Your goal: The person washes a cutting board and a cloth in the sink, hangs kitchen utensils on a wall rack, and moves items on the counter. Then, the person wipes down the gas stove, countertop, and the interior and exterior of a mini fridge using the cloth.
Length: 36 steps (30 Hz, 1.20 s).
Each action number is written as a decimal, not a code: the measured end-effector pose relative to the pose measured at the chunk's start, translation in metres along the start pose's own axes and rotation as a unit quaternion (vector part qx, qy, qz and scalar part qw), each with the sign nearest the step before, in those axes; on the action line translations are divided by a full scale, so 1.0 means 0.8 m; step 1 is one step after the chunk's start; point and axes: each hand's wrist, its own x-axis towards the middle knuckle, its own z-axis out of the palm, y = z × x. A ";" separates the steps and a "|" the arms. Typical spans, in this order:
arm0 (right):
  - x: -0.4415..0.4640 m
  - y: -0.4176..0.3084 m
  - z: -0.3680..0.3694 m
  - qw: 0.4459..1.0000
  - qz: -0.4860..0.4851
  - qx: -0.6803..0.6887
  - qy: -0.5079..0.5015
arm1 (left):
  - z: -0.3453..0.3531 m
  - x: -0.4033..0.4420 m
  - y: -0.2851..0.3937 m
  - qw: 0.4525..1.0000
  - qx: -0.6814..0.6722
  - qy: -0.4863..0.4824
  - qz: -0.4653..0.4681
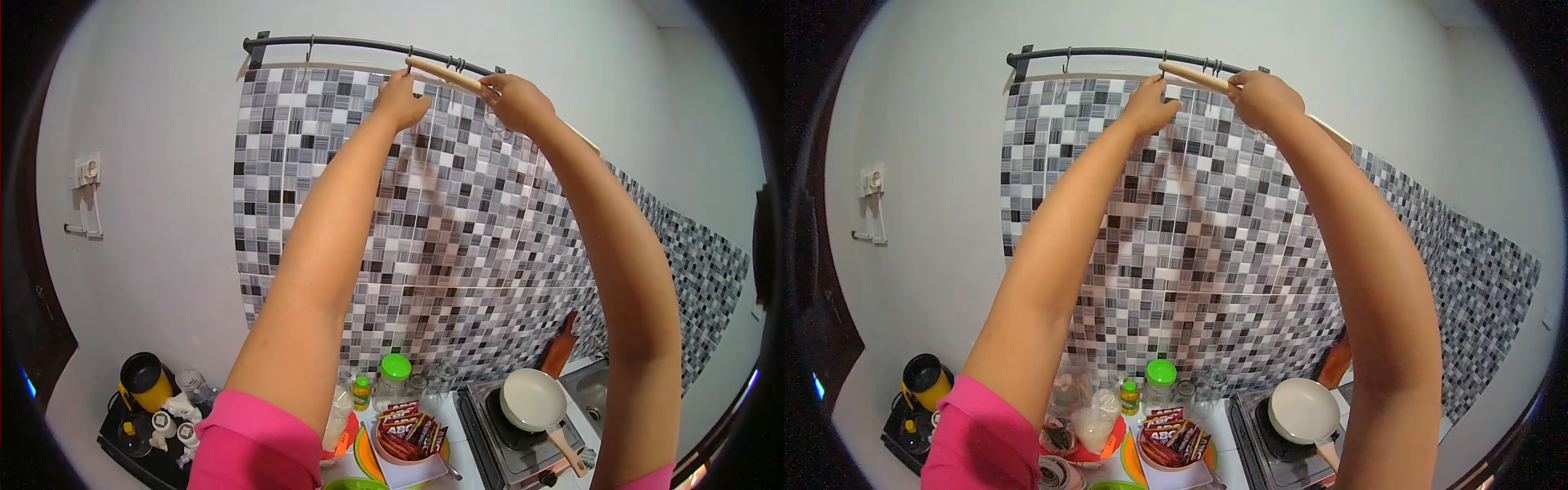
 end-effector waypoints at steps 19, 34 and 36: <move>-0.046 -0.066 0.099 0.996 -0.030 0.070 0.040 | -0.013 -0.066 -0.038 0.997 -0.040 0.060 -0.006; -0.106 -0.128 0.189 0.965 -0.025 0.260 0.028 | 0.003 -0.187 -0.015 0.970 -0.228 0.050 -0.062; -0.139 -0.114 0.179 0.971 -0.035 0.236 0.027 | -0.001 -0.201 -0.011 0.978 -0.204 0.048 0.025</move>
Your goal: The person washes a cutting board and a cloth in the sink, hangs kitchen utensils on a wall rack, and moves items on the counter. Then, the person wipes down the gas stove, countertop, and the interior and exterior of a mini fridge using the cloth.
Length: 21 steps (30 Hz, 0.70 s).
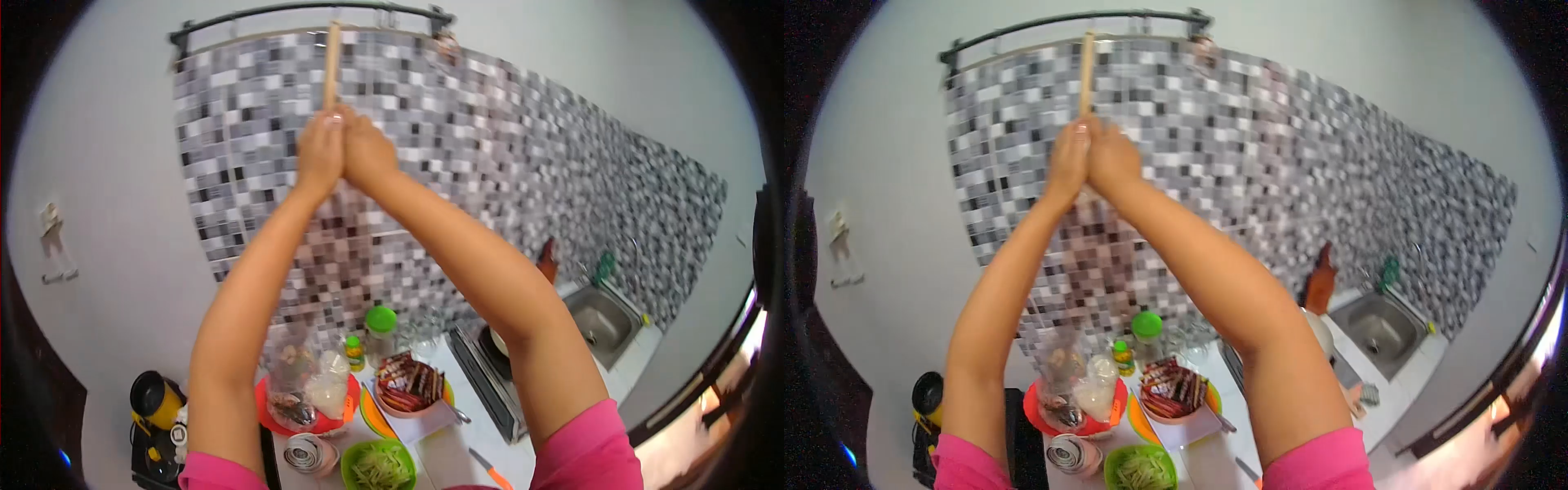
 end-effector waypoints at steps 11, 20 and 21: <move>-0.362 0.131 -0.263 0.946 0.113 0.028 -0.302 | -0.004 -0.230 0.126 0.934 0.012 -0.338 0.114; -0.497 0.191 -0.357 0.655 0.570 -0.109 -0.483 | 0.085 -0.344 0.174 0.863 -0.086 -0.495 0.064; -0.528 0.204 -0.348 0.684 0.542 -0.137 -0.469 | 0.094 -0.351 0.177 0.861 -0.092 -0.495 0.065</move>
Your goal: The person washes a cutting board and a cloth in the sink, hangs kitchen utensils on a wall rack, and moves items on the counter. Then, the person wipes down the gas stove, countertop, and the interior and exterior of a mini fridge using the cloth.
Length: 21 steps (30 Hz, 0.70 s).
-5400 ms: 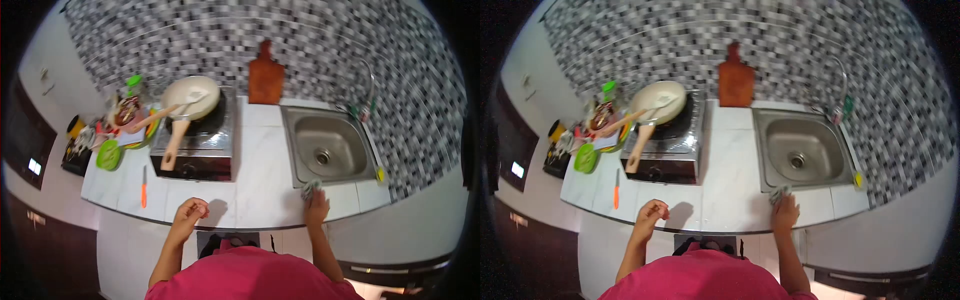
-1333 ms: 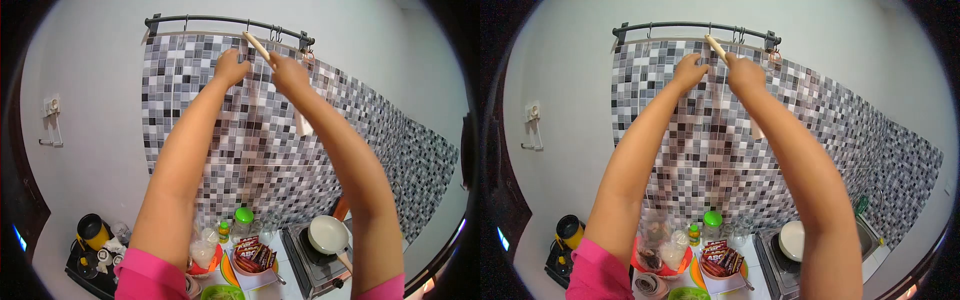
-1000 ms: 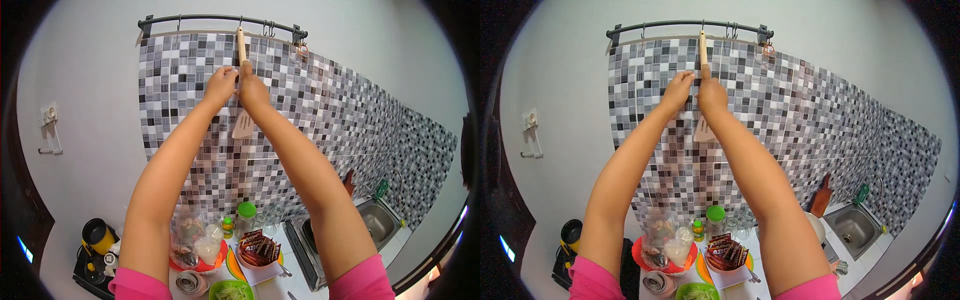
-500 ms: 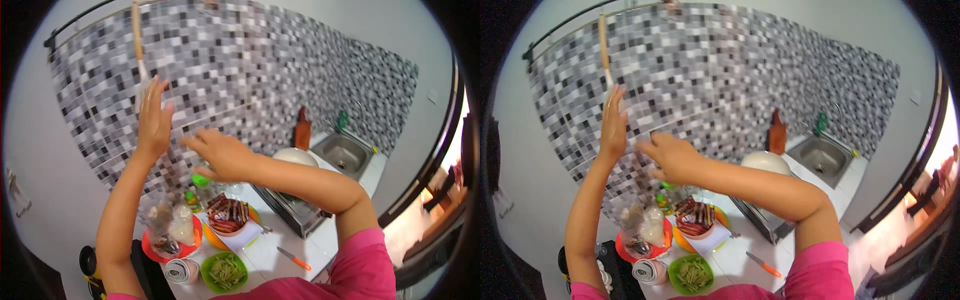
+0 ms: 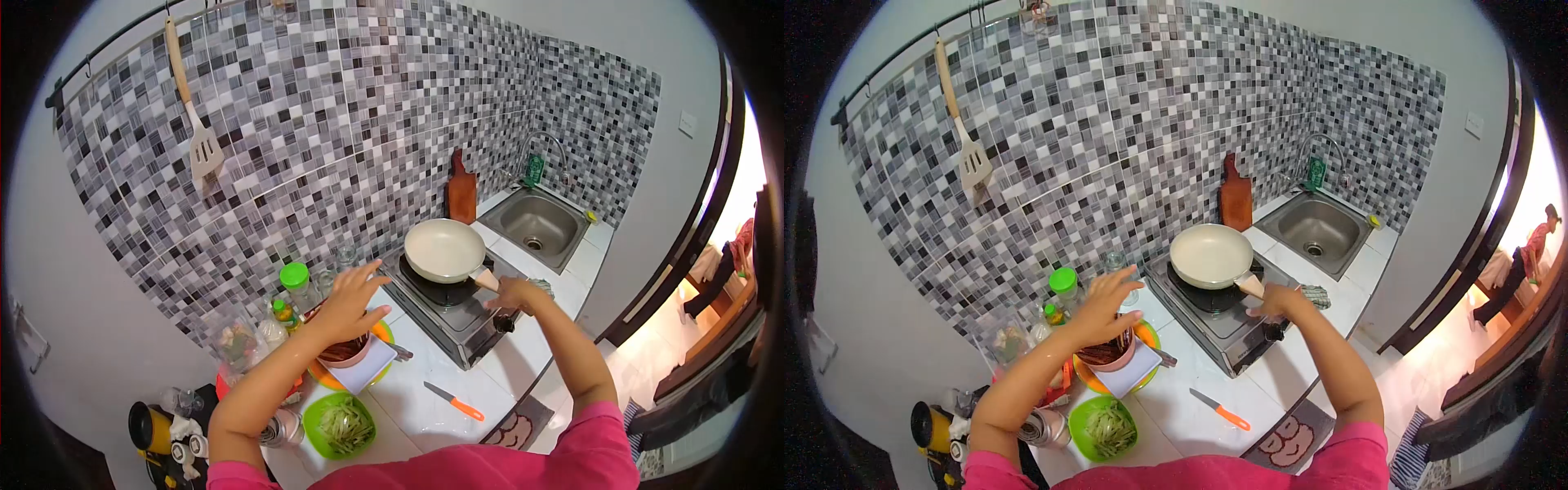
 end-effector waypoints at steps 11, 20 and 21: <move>-0.011 0.023 0.010 0.973 -0.140 0.028 0.180 | 0.012 0.024 0.024 0.996 0.089 0.025 -0.004; -0.166 -0.133 -0.122 0.929 -0.353 -0.019 0.113 | -0.101 -0.048 0.074 0.948 0.232 0.209 0.058; -0.174 -0.153 -0.133 0.915 -0.388 -0.035 0.104 | -0.120 -0.065 0.083 0.948 0.230 0.215 0.041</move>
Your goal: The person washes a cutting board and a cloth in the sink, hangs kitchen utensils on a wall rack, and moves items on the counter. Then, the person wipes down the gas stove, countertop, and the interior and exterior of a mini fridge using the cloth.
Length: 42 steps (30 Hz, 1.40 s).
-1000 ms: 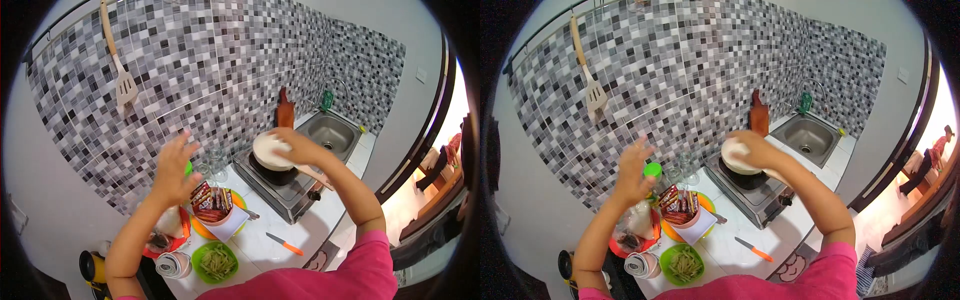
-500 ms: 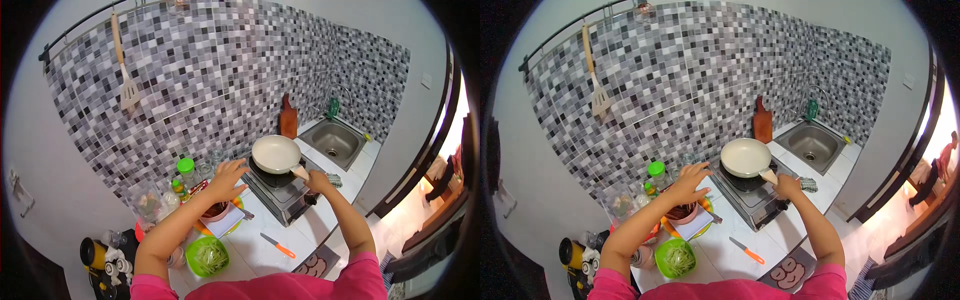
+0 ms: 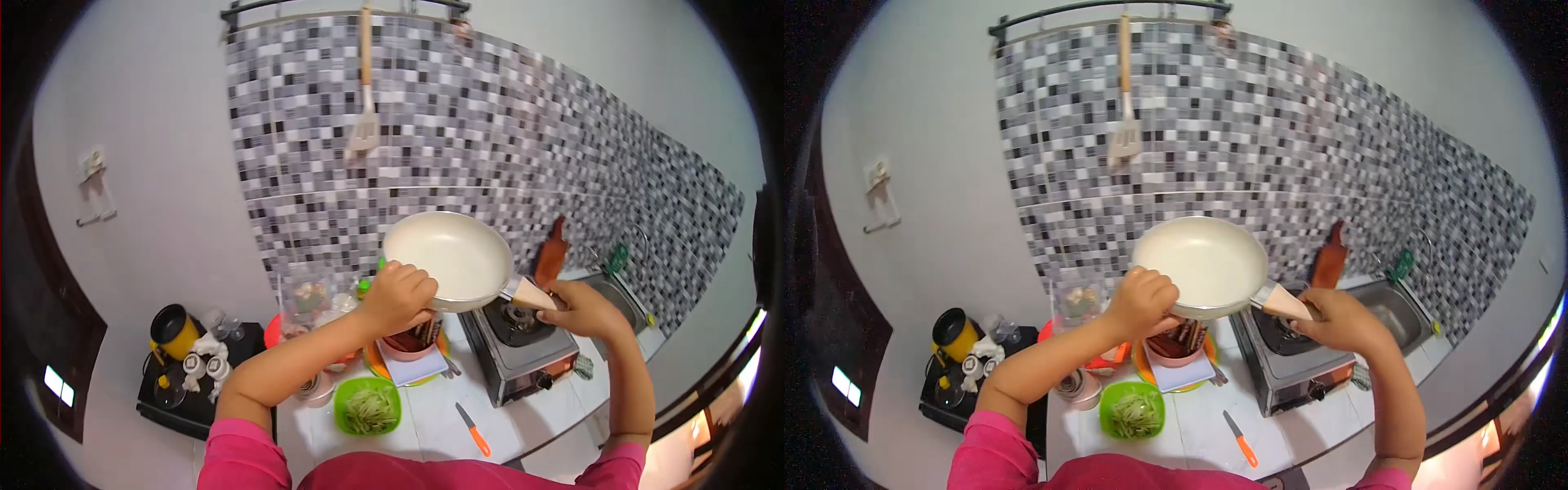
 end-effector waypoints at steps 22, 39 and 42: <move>0.365 -0.291 0.115 0.765 -0.293 0.573 0.000 | -0.250 -0.110 -0.210 0.761 -0.424 0.285 -0.400; 0.450 -0.325 0.032 0.813 -0.178 0.551 0.064 | -0.234 -0.034 -0.342 0.715 -0.496 0.299 -0.392; 0.459 -0.326 0.033 0.805 -0.179 0.564 0.048 | -0.235 -0.034 -0.356 0.715 -0.496 0.297 -0.392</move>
